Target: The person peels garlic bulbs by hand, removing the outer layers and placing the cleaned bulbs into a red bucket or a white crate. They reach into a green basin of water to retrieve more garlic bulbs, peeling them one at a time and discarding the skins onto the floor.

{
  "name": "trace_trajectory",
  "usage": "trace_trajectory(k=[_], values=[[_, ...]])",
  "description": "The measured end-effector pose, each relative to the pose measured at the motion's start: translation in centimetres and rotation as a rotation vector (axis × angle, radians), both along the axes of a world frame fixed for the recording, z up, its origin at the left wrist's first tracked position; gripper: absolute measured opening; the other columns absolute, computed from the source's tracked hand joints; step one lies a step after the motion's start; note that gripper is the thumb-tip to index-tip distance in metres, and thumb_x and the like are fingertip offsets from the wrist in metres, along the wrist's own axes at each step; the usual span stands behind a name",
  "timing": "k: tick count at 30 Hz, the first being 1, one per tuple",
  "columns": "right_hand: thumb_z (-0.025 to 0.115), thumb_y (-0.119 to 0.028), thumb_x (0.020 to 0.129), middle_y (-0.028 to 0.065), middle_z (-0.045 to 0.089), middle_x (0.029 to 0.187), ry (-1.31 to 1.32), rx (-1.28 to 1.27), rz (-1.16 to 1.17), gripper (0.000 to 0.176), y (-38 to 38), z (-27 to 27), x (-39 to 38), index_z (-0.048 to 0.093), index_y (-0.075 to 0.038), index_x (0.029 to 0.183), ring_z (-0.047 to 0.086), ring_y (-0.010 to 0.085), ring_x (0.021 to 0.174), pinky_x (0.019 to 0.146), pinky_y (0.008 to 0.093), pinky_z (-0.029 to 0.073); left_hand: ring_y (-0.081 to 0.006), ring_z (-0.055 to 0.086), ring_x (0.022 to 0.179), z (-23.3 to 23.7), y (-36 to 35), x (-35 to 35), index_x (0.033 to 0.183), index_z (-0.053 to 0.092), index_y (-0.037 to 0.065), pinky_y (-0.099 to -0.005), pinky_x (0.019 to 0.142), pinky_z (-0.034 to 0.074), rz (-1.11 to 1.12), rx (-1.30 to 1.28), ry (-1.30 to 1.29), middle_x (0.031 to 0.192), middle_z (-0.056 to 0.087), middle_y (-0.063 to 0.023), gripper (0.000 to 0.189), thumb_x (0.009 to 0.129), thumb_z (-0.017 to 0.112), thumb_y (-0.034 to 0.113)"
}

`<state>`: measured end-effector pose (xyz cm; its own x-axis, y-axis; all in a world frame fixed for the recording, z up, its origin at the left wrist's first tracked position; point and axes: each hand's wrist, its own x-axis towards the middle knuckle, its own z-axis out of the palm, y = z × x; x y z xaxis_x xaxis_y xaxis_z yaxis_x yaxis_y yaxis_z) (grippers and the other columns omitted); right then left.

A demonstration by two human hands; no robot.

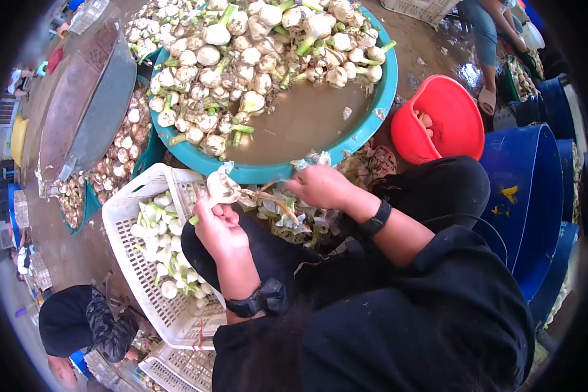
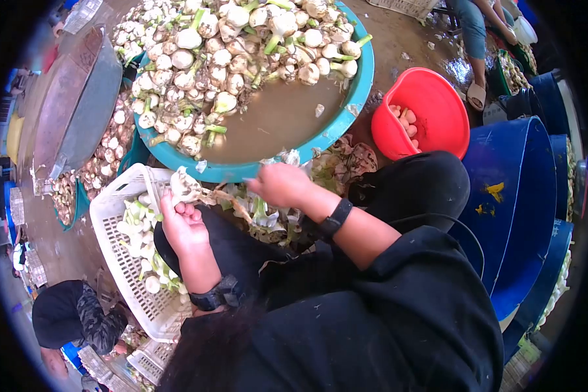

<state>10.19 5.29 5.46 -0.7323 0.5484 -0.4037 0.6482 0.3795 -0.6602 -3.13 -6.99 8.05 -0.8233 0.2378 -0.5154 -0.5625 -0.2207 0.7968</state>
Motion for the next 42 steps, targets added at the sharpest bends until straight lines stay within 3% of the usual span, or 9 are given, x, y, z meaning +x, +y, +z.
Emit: trace_trajectory(k=[6,8,13,19,22,29,32,37,42], values=[[0.055,-0.03,0.08,0.0185,0.056,0.061,0.52,-0.108,-0.147,0.035,-0.6,2.9,-4.2,0.055,0.002,0.066,0.057,0.0335,0.059,0.056,0.0385,0.044,-0.0068,0.034,0.037,0.4,1.4,2.3,0.07,0.041,0.009,-0.0203,0.037,0.03,-0.031,-0.142,0.531,0.048,0.039,0.0011,0.02,0.082,0.057,0.012],[0.055,-0.027,0.078,0.018,0.057,0.062,0.531,-0.061,-0.109,0.032,-0.8,1.1,-4.3,0.055,0.002,0.066,0.058,0.0324,0.059,0.056,0.0383,0.045,-0.0067,0.036,0.039,0.9,0.9,1.7,0.07,0.042,0.01,-0.02,0.037,0.03,-0.029,-0.146,0.499,0.049,0.039,0.0025,0.021,0.082,0.058,0.017],[0.054,-0.026,0.079,0.0147,0.062,0.071,-0.258,0.202,0.524,0.021,-0.9,-2.4,0.1,0.062,-0.007,0.079,0.062,0.0295,0.065,0.055,0.0407,0.049,-0.0054,0.036,0.042,0.3,-1.5,-1.9,0.073,0.047,0.012,-0.0207,0.036,0.031,-0.012,0.129,-0.149,0.05,0.035,0.0064,0.023,0.083,0.056,0.03],[0.055,-0.03,0.077,0.0124,0.062,0.07,0.335,0.096,0.237,0.032,-1.0,2.4,-4.7,0.059,-0.006,0.097,0.062,0.0285,0.071,0.066,0.0417,0.049,-0.009,0.041,0.042,0.7,-4.2,-3.7,0.073,0.048,0.006,-0.0223,0.039,0.035,0.086,0.535,-0.331,0.049,0.041,0.0024,0.037,0.082,0.053,0.041],[0.057,-0.033,0.076,0.0182,0.061,0.09,0.102,0.256,0.13,0.035,2.8,-4.4,-9.1,0.059,-0.005,0.098,0.058,0.0329,0.086,0.078,0.0413,0.045,-0.0162,0.051,0.063,3.4,-8.5,-5.7,0.082,0.043,-0.002,-0.0269,0.054,0.042,0.414,0.869,-0.155,0.073,0.051,-0.0078,0.054,0.081,0.048,0.051],[0.047,-0.039,0.085,0.02,0.057,0.106,0.043,-0.11,-0.347,0.044,5.0,-11.4,-18.8,0.06,0.0,0.098,0.053,0.0349,0.101,0.086,0.04,0.043,-0.0147,0.053,0.063,0.0,-2.8,-3.9,0.079,0.051,0.01,-0.0243,0.054,0.042,0.051,0.272,-0.042,0.076,0.055,-0.0045,0.015,0.08,0.057,0.024],[0.046,-0.033,0.087,0.0237,0.059,0.097,0.126,-0.05,-0.166,0.038,5.2,-9.2,-17.5,0.06,0.002,0.091,0.056,0.0369,0.092,0.083,0.0414,0.043,-0.0147,0.051,0.074,-1.4,1.0,-3.0,0.099,0.05,0.01,-0.0303,0.067,0.041,-0.028,0.117,-0.161,0.082,0.051,-0.0019,0.036,0.08,0.057,0.039],[0.047,-0.024,0.087,0.0218,0.058,0.071,0.4,-0.108,-0.008,0.03,2.1,-0.7,-9.0,0.059,0.001,0.079,0.057,0.0368,0.069,0.064,0.0416,0.045,-0.0115,0.048,0.068,-1.8,3.5,-3.5,0.101,0.049,0.011,-0.0279,0.059,0.038,-0.286,0.104,-0.26,0.078,0.049,-0.0002,0.049,0.077,0.055,0.053],[0.05,-0.022,0.083,0.0175,0.057,0.061,0.389,0.267,0.236,0.026,0.3,0.4,-4.7,0.059,-0.002,0.069,0.057,0.0345,0.056,0.054,0.0416,0.047,-0.0014,0.036,0.045,-1.6,5.3,-1.2,0.082,0.056,0.01,-0.0166,0.036,0.023,-0.436,-0.239,0.102,0.062,0.046,0.0053,0.018,0.081,0.062,0.027]])
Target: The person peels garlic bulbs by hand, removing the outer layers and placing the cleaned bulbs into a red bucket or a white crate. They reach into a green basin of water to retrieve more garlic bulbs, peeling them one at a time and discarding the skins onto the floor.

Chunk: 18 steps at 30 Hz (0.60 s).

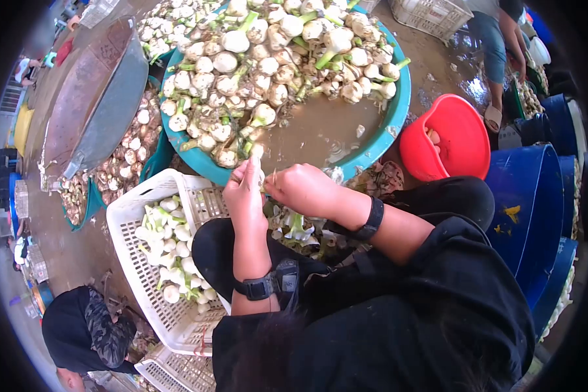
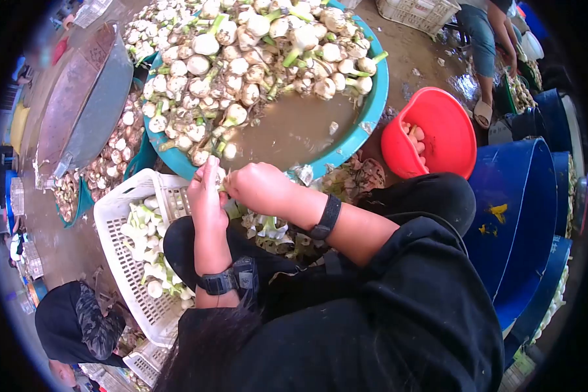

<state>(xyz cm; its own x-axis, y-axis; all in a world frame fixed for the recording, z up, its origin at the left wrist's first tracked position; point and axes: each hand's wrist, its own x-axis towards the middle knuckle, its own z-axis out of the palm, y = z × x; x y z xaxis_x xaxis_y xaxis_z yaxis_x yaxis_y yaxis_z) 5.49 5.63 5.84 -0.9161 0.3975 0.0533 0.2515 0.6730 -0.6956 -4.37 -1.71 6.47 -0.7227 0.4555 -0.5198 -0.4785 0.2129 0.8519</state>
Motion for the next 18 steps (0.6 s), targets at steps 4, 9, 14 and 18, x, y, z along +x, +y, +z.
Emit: trace_trajectory(k=[4,9,14,18], values=[[0.052,-0.019,0.074,0.0157,0.059,0.062,-0.155,0.064,-0.07,0.021,-0.6,0.3,1.1,0.06,-0.003,0.064,0.06,0.0309,0.056,0.055,0.0385,0.05,-0.0018,0.042,0.05,-0.8,-0.2,1.1,0.083,0.057,0.009,-0.0171,0.04,0.028,0.001,0.09,-0.09,0.069,0.051,0.0041,0.015,0.08,0.062,0.024],[0.043,-0.017,0.087,0.0063,0.059,0.066,-0.033,-1.421,-0.414,0.024,-0.1,-1.8,1.9,0.06,-0.002,0.084,0.056,0.0135,0.05,0.043,0.0221,0.046,-0.0053,0.051,0.06,-1.6,-0.7,1.2,0.097,0.058,0.004,-0.0175,0.044,0.035,-0.144,0.293,-0.211,0.083,0.056,-0.0008,0.024,0.081,0.058,0.022],[0.048,-0.016,0.085,0.0085,0.061,0.069,0.13,-0.975,-0.433,0.023,-0.8,-0.8,3.4,0.061,0.003,0.081,0.058,0.0182,0.055,0.051,0.0313,0.047,-0.0125,0.058,0.075,-1.5,-1.0,0.3,0.108,0.056,0.001,-0.0221,0.06,0.046,-0.357,0.201,-0.098,0.098,0.059,-0.0085,0.033,0.083,0.055,0.024],[0.055,-0.017,0.082,0.0123,0.062,0.067,-0.067,-0.779,-0.613,0.023,0.1,-1.2,3.9,0.062,0.004,0.079,0.058,0.0184,0.054,0.056,0.035,0.047,-0.0187,0.056,0.091,-1.3,-2.0,1.8,0.108,0.054,-0.001,-0.0307,0.078,0.045,-0.776,-0.113,0.214,0.101,0.058,-0.0111,0.035,0.079,0.062,0.016]])
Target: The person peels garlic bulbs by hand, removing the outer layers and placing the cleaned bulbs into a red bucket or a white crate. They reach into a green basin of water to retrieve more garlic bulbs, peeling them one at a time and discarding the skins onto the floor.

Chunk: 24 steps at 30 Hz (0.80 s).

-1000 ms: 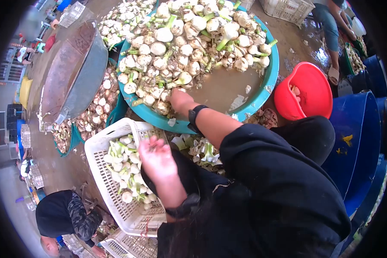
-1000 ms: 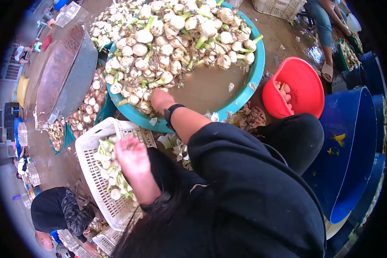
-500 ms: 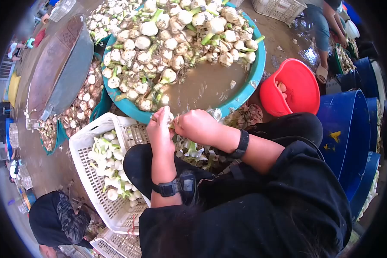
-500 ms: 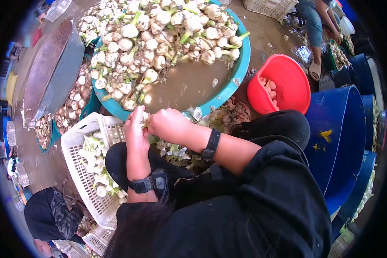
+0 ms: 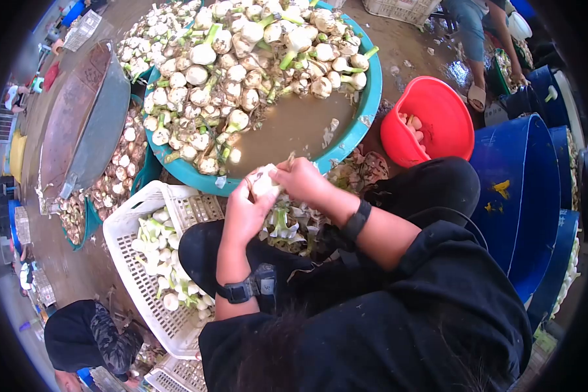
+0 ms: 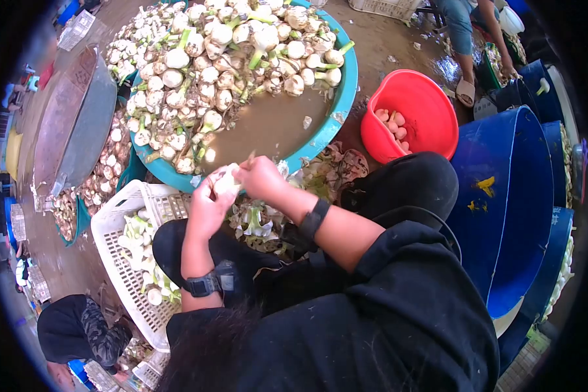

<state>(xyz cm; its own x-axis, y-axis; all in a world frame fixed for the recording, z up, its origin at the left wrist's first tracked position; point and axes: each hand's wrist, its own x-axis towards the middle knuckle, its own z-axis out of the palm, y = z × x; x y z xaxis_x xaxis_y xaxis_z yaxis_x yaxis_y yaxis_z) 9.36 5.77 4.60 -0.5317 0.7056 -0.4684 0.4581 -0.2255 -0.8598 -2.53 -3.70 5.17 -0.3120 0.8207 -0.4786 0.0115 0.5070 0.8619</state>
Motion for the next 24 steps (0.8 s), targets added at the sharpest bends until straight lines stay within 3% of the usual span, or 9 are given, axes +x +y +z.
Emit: trace_trajectory(k=[2,4,6,8,10,14,16,21,24], values=[[0.054,-0.018,0.084,0.0063,0.062,0.076,0.196,-0.585,-0.112,0.022,1.3,-1.8,0.5,0.061,0.003,0.09,0.057,0.0133,0.055,0.052,0.0286,0.047,-0.0268,0.056,0.095,1.2,-0.1,1.7,0.109,0.053,-0.002,-0.0352,0.085,0.043,-0.116,0.41,0.646,0.101,0.059,-0.0149,0.04,0.071,0.066,0.006],[0.053,-0.017,0.086,0.0044,0.062,0.08,0.237,-0.603,-0.138,0.022,1.2,-1.0,0.5,0.059,0.002,0.095,0.056,0.0113,0.058,0.054,0.0253,0.046,-0.033,0.054,0.099,0.6,0.1,1.2,0.105,0.055,-0.004,-0.038,0.086,0.043,-0.265,0.505,1.008,0.104,0.058,-0.0187,0.04,0.067,0.065,0.001],[0.052,-0.016,0.087,0.0024,0.061,0.083,0.27,-0.63,-0.156,0.023,0.6,-0.7,0.7,0.057,0.002,0.1,0.056,0.0093,0.061,0.055,0.0219,0.045,-0.0299,0.054,0.101,-0.7,-0.3,1.2,0.101,0.058,-0.004,-0.0365,0.088,0.043,-0.092,0.537,0.773,0.11,0.056,-0.0176,0.028,0.073,0.061,-0.002],[0.05,-0.013,0.088,0.0032,0.061,0.084,0.673,-0.635,-0.148,0.022,0.1,-0.5,0.8,0.057,0.002,0.101,0.056,0.0085,0.071,0.063,0.0233,0.046,-0.0232,0.057,0.098,-1.9,-0.3,0.9,0.089,0.059,0.0,-0.0352,0.085,0.046,0.38,0.376,-0.02,0.111,0.057,-0.0124,0.01,0.085,0.05,0.0],[0.048,-0.013,0.089,0.0019,0.061,0.086,0.465,-0.083,0.115,0.021,-0.8,1.7,2.1,0.058,0.001,0.1,0.054,0.0095,0.081,0.074,0.027,0.044,-0.0237,0.057,0.096,-1.6,-0.6,0.4,0.091,0.057,0.003,-0.0387,0.082,0.049,0.627,0.512,-0.714,0.104,0.059,-0.0118,0.008,0.086,0.051,0.005],[0.051,-0.013,0.088,0.0024,0.061,0.085,0.603,0.306,0.271,0.018,-2.1,2.0,4.9,0.058,0.0,0.097,0.054,0.0102,0.08,0.075,0.027,0.043,-0.0222,0.059,0.09,-3.6,-1.5,-0.8,0.096,0.056,0.002,-0.0355,0.075,0.053,0.875,0.177,-1.211,0.096,0.06,-0.0102,0.016,0.087,0.051,0.015],[0.048,-0.014,0.088,0.0083,0.058,0.094,0.609,-0.07,0.055,0.018,-1.7,4.1,6.4,0.056,-0.001,0.098,0.055,0.0179,0.089,0.079,0.0311,0.042,-0.0223,0.06,0.086,-3.2,-1.2,-1.3,0.098,0.055,0.0,-0.0357,0.074,0.053,1.016,0.184,-1.303,0.093,0.061,-0.0098,0.021,0.087,0.052,0.018],[0.038,-0.015,0.09,0.0121,0.059,0.097,1.127,-0.261,-0.449,0.024,1.7,5.6,6.6,0.051,0.002,0.102,0.058,0.0177,0.084,0.077,0.0295,0.046,-0.0137,0.046,0.055,-3.6,-1.7,-1.0,0.086,0.055,0.011,-0.0252,0.049,0.038,0.889,0.146,-1.18,0.07,0.054,-0.0014,0.025,0.083,0.05,0.036],[0.039,-0.019,0.09,0.0117,0.061,0.09,0.855,-0.084,-0.227,0.028,2.8,-1.0,7.5,0.054,0.003,0.099,0.06,0.0206,0.081,0.072,0.032,0.047,-0.0139,0.047,0.053,-4.2,-3.1,-1.9,0.085,0.054,0.012,-0.0265,0.048,0.039,0.888,0.283,-1.12,0.069,0.054,0.0001,0.022,0.082,0.05,0.033]])
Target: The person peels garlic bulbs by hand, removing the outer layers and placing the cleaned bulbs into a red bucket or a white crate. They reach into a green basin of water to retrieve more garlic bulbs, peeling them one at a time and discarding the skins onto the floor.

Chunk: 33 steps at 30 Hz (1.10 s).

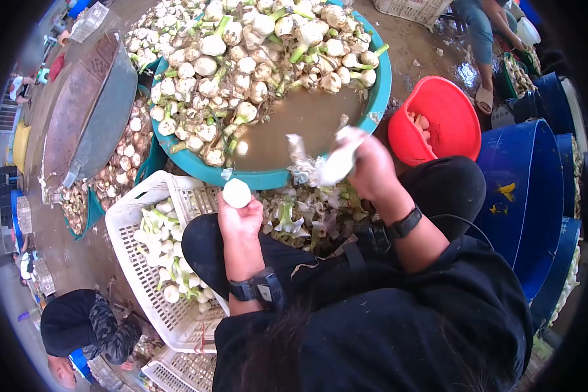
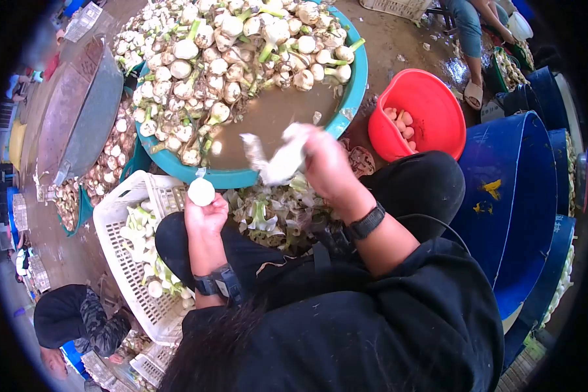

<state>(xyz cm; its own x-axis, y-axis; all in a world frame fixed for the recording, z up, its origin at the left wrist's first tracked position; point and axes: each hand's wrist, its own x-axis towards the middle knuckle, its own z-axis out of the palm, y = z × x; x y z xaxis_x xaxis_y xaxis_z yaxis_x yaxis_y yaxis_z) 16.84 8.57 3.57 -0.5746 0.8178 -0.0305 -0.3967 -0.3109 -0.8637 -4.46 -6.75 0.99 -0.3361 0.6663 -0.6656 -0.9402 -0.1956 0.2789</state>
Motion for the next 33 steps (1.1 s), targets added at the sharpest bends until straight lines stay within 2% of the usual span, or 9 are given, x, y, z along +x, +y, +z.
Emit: trace_trajectory(k=[2,4,9,14,18,22,25,27,33], values=[[0.045,-0.038,0.087,0.0139,0.063,0.072,-0.984,0.73,0.563,0.041,-1.5,4.0,-1.5,0.062,0.0,0.089,0.061,0.0304,0.07,0.066,0.0395,0.048,-0.0122,0.044,0.049,1.8,1.4,1.1,0.081,0.055,0.011,-0.0256,0.042,0.034,0.04,-0.146,0.035,0.067,0.054,0.0032,0.022,0.083,0.047,0.031],[0.042,-0.05,0.086,0.0146,0.062,0.087,-0.802,0.915,0.104,0.051,-4.1,0.9,-3.7,0.056,-0.003,0.101,0.061,0.0294,0.07,0.064,0.0395,0.049,-0.0095,0.044,0.05,3.6,3.0,3.1,0.081,0.054,0.011,-0.0225,0.041,0.032,0.084,-0.397,0.419,0.066,0.053,0.0026,0.025,0.086,0.047,0.034],[0.029,-0.058,0.087,0.0157,0.06,0.088,0.226,-0.867,0.591,0.064,-2.0,-1.5,-7.0,0.051,-0.002,0.111,0.061,0.0244,0.073,0.051,0.035,0.051,-0.0066,0.027,0.042,4.6,2.8,4.1,0.057,0.031,0.012,-0.0212,0.04,0.024,0.046,-0.364,1.027,0.05,0.03,0.0041,0.048,0.092,0.037,0.045],[0.033,-0.056,0.086,0.0188,0.056,0.109,0.525,-0.507,0.574,0.064,4.9,3.3,-8.4,0.047,-0.003,0.118,0.059,0.0299,0.089,0.065,0.0393,0.054,-0.0058,0.04,0.053,3.4,1.4,1.9,0.061,0.043,0.013,-0.0204,0.051,0.03,-0.061,-0.483,0.908,0.058,0.043,0.0036,0.028,0.084,0.053,0.024],[0.048,-0.011,0.079,0.0106,0.058,0.105,-0.875,0.885,0.363,0.032,6.1,-3.5,-19.7,0.057,-0.008,0.11,0.057,0.0225,0.094,0.075,0.0327,0.048,-0.0066,0.046,0.079,-0.2,2.2,2.3,0.096,0.05,0.014,-0.0245,0.07,0.033,-0.033,-0.398,0.842,0.086,0.052,0.0042,0.019,0.08,0.059,0.02],[0.048,-0.027,0.079,0.011,0.052,0.115,-1.391,1.76,0.275,0.033,5.3,-7.8,-22.3,0.061,-0.01,0.104,0.046,0.0283,0.11,0.095,0.047,0.026,-0.0123,0.047,0.09,0.5,2.4,1.7,0.105,0.046,0.004,-0.0261,0.083,0.037,-0.022,-0.485,0.733,0.096,0.05,-0.0028,0.029,0.082,0.058,0.017],[0.051,-0.028,0.079,0.0147,0.052,0.116,-1.31,1.493,0.611,0.042,4.6,-7.5,-21.0,0.054,-0.007,0.115,0.048,0.027,0.11,0.097,0.0449,0.029,-0.0156,0.046,0.092,1.1,2.7,1.5,0.117,0.04,0.008,-0.0278,0.084,0.037,-0.033,-0.516,0.706,0.109,0.047,-0.0053,0.042,0.083,0.056,0.028],[0.055,-0.029,0.078,0.0186,0.049,0.119,-0.989,0.362,0.475,0.055,2.6,-5.6,-17.5,0.041,-0.004,0.126,0.049,0.0294,0.109,0.094,0.0403,0.035,-0.0198,0.044,0.099,3.2,3.9,2.9,0.128,0.029,0.015,-0.0306,0.084,0.037,-0.026,-0.522,0.613,0.124,0.037,-0.0061,0.053,0.085,0.05,0.037],[0.057,-0.024,0.079,0.0142,0.059,0.092,-0.764,1.019,0.202,0.029,-2.2,0.7,-9.4,0.058,-0.002,0.097,0.058,0.0289,0.086,0.074,0.037,0.046,-0.0188,0.048,0.098,1.0,4.2,2.6,0.121,0.039,0.009,-0.0333,0.074,0.045,-0.054,-0.354,0.807,0.116,0.043,-0.0087,0.045,0.086,0.052,0.032]])
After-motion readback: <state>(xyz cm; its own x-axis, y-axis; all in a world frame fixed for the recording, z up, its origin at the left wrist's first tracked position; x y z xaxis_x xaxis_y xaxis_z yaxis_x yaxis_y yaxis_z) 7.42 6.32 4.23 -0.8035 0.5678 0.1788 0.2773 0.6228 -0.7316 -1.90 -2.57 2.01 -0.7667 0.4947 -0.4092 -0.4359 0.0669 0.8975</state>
